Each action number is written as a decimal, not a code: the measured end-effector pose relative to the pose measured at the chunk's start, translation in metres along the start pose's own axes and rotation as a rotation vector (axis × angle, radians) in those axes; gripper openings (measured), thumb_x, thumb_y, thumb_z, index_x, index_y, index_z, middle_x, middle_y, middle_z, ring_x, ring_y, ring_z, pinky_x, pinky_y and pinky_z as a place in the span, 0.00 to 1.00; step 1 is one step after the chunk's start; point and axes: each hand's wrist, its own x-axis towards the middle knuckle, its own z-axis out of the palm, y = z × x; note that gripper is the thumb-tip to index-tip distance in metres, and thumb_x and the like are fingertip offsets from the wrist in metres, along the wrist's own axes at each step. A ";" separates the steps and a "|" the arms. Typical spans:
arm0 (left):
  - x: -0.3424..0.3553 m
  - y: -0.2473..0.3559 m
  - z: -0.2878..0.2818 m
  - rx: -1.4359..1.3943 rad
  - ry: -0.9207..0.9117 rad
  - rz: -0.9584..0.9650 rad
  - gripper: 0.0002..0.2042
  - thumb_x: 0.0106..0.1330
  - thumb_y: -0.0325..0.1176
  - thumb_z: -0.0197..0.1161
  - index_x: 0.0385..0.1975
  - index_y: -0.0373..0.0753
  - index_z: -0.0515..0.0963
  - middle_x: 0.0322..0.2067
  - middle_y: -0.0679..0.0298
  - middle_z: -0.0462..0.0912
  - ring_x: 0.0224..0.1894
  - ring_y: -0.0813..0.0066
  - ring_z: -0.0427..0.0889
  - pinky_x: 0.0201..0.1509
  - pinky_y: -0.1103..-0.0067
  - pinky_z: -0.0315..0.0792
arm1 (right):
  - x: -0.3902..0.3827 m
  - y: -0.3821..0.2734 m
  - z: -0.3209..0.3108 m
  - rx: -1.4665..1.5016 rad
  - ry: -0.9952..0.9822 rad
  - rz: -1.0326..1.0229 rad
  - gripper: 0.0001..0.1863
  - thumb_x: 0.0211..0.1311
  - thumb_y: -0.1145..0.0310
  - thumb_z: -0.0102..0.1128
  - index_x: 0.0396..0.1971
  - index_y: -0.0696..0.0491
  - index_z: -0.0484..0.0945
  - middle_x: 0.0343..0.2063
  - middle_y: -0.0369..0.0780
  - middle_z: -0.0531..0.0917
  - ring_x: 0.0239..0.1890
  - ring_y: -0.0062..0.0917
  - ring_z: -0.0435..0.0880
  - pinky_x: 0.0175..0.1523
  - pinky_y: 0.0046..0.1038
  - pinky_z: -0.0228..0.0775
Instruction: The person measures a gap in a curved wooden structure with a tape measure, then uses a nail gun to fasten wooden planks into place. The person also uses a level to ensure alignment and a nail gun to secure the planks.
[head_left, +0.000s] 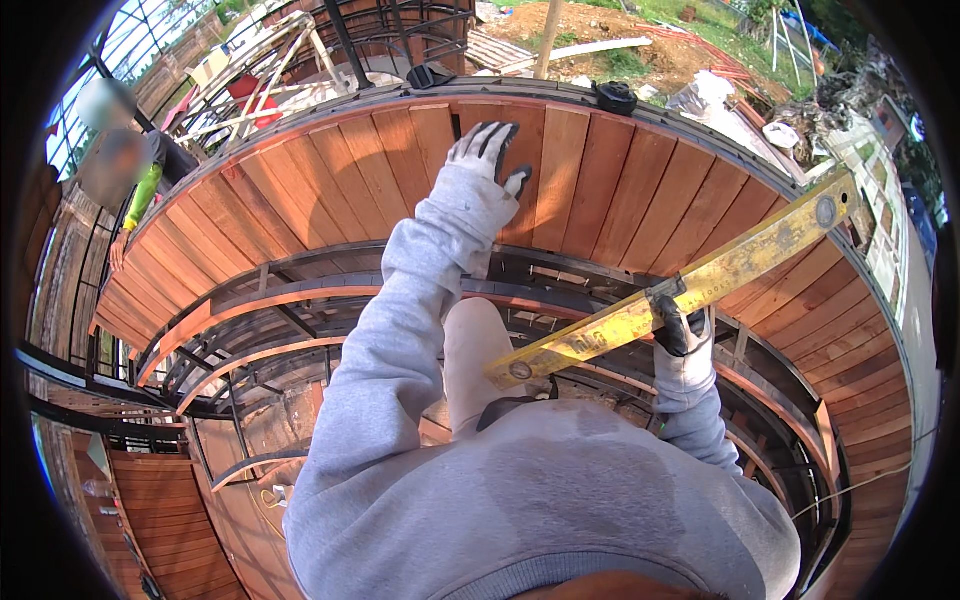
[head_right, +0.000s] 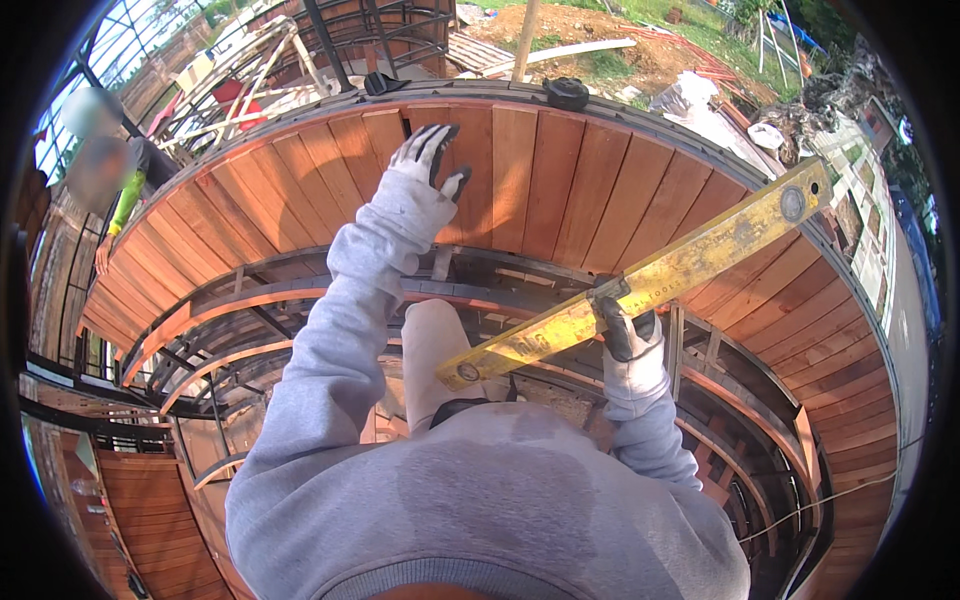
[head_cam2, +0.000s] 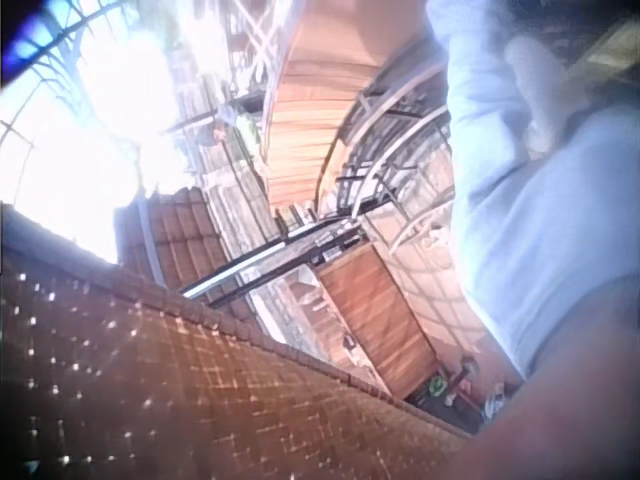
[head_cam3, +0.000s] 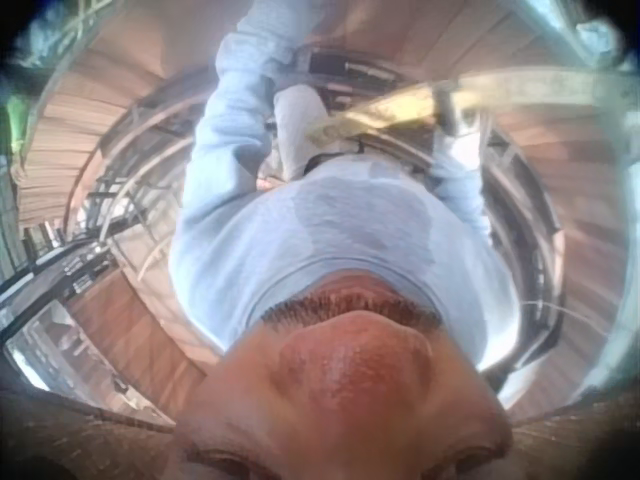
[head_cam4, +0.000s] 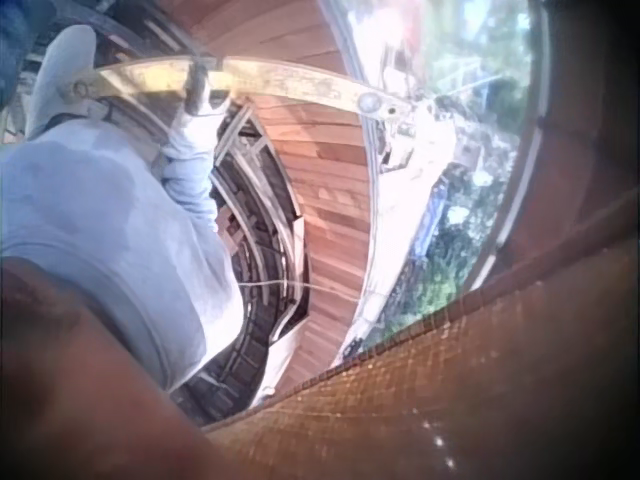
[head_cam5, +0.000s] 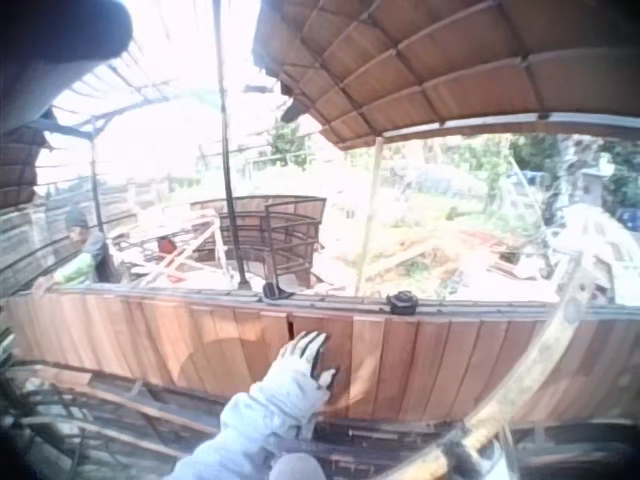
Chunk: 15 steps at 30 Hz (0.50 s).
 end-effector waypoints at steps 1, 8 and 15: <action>0.019 -0.013 0.000 0.149 0.003 0.004 0.32 0.64 0.39 0.65 0.68 0.43 0.63 0.67 0.53 0.66 0.71 0.53 0.61 0.74 0.60 0.55 | -0.005 -0.014 -0.009 -0.051 -0.005 -0.004 0.12 0.69 0.68 0.59 0.48 0.57 0.77 0.42 0.37 0.83 0.41 0.21 0.82 0.47 0.23 0.74; 0.039 -0.066 0.033 0.398 -0.171 0.020 0.34 0.67 0.43 0.58 0.73 0.47 0.55 0.75 0.58 0.51 0.77 0.59 0.47 0.80 0.62 0.39 | -0.033 0.001 -0.055 -0.133 0.118 -0.043 0.19 0.66 0.69 0.61 0.55 0.59 0.75 0.47 0.40 0.83 0.47 0.24 0.82 0.54 0.28 0.74; 0.044 -0.057 0.027 0.434 -0.202 0.022 0.35 0.69 0.46 0.55 0.74 0.45 0.54 0.75 0.59 0.51 0.78 0.60 0.45 0.80 0.63 0.34 | -0.038 0.045 -0.070 -0.139 0.066 0.036 0.22 0.62 0.72 0.66 0.56 0.57 0.74 0.45 0.38 0.83 0.46 0.23 0.82 0.54 0.26 0.74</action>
